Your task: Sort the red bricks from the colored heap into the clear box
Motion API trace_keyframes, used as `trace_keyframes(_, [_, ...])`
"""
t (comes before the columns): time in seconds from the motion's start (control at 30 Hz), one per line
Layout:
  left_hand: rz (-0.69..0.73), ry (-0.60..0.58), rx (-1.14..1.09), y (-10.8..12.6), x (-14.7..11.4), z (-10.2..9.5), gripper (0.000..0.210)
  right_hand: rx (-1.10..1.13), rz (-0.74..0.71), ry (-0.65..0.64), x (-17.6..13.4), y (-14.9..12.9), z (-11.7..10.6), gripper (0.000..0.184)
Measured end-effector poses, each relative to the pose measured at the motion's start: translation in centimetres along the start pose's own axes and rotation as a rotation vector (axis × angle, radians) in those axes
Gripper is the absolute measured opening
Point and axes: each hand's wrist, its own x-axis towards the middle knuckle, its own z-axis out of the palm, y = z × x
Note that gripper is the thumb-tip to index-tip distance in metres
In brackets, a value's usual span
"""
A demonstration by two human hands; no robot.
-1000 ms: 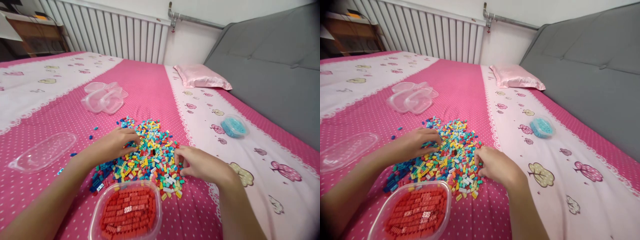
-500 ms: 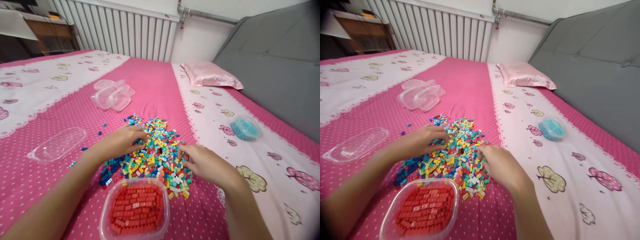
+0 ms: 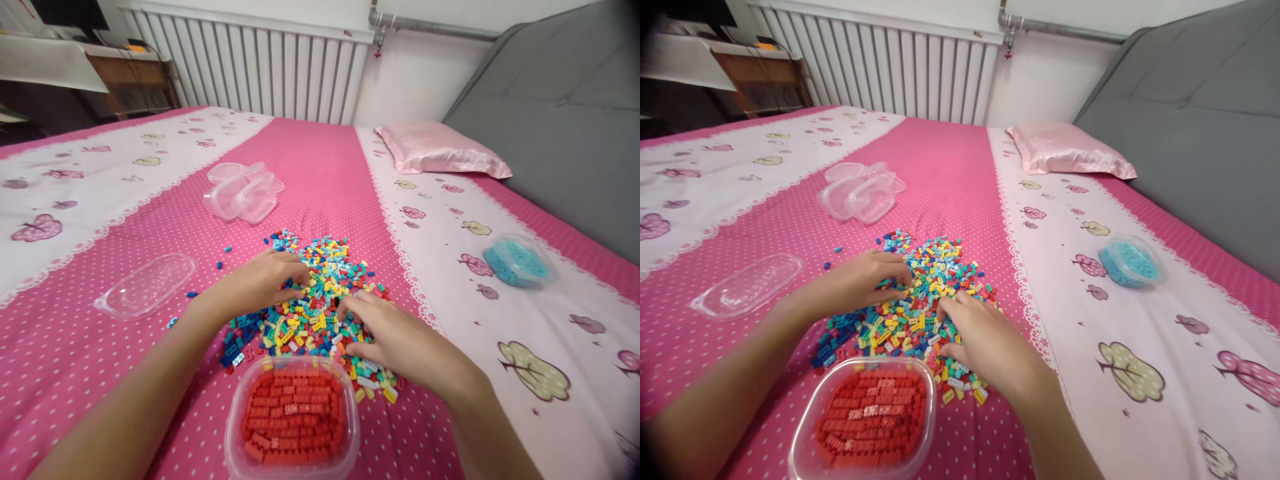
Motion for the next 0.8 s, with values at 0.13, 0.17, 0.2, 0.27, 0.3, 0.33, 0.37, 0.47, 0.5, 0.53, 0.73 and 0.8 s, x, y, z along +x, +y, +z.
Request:
trace_keyframes(0.13, [0.009,0.025,-0.001,0.5,0.0,0.0,0.012,-0.008,-0.022,0.035,0.3,0.1,0.5,0.027])
trace_keyframes(0.17, [0.022,0.033,0.000,0.7,0.1,0.1,0.014,-0.009,-0.029,0.038,0.4,0.1,0.7,0.025])
trace_keyframes(0.2, [0.041,0.036,0.002,0.9,0.1,0.2,0.014,-0.009,-0.033,0.042,0.4,0.1,0.8,0.024])
trace_keyframes(0.27, [0.082,0.037,0.006,1.4,0.3,0.5,0.013,-0.012,-0.034,0.047,0.4,0.1,0.8,0.023])
trace_keyframes(0.3, [0.094,0.033,0.007,1.6,0.4,0.6,0.012,-0.013,-0.031,0.047,0.4,0.2,0.8,0.022])
trace_keyframes(0.33, [0.100,0.030,0.005,1.7,0.5,0.7,0.010,-0.012,-0.028,0.046,0.4,0.2,0.7,0.021])
trace_keyframes(0.37, [0.103,0.027,-0.001,1.9,0.6,0.8,0.009,-0.005,-0.026,0.045,0.3,0.2,0.6,0.020])
trace_keyframes(0.47, [0.095,0.002,-0.020,2.1,0.6,0.8,0.007,0.046,-0.037,0.037,0.5,0.2,0.3,0.019])
trace_keyframes(0.5, [0.094,-0.001,-0.025,2.1,0.6,0.8,0.007,0.063,-0.050,0.048,0.7,0.2,0.2,0.019])
trace_keyframes(0.53, [0.096,-0.003,-0.029,2.1,0.6,0.8,0.007,0.073,-0.061,0.072,0.9,0.2,0.2,0.018])
trace_keyframes(0.73, [0.102,-0.001,-0.049,2.0,0.7,0.8,0.008,-0.102,0.012,0.243,2.8,-0.6,1.4,0.019])
trace_keyframes(0.8, [0.097,-0.011,-0.053,2.0,0.7,0.9,0.006,-0.126,0.025,0.255,3.1,-0.7,1.8,0.019])
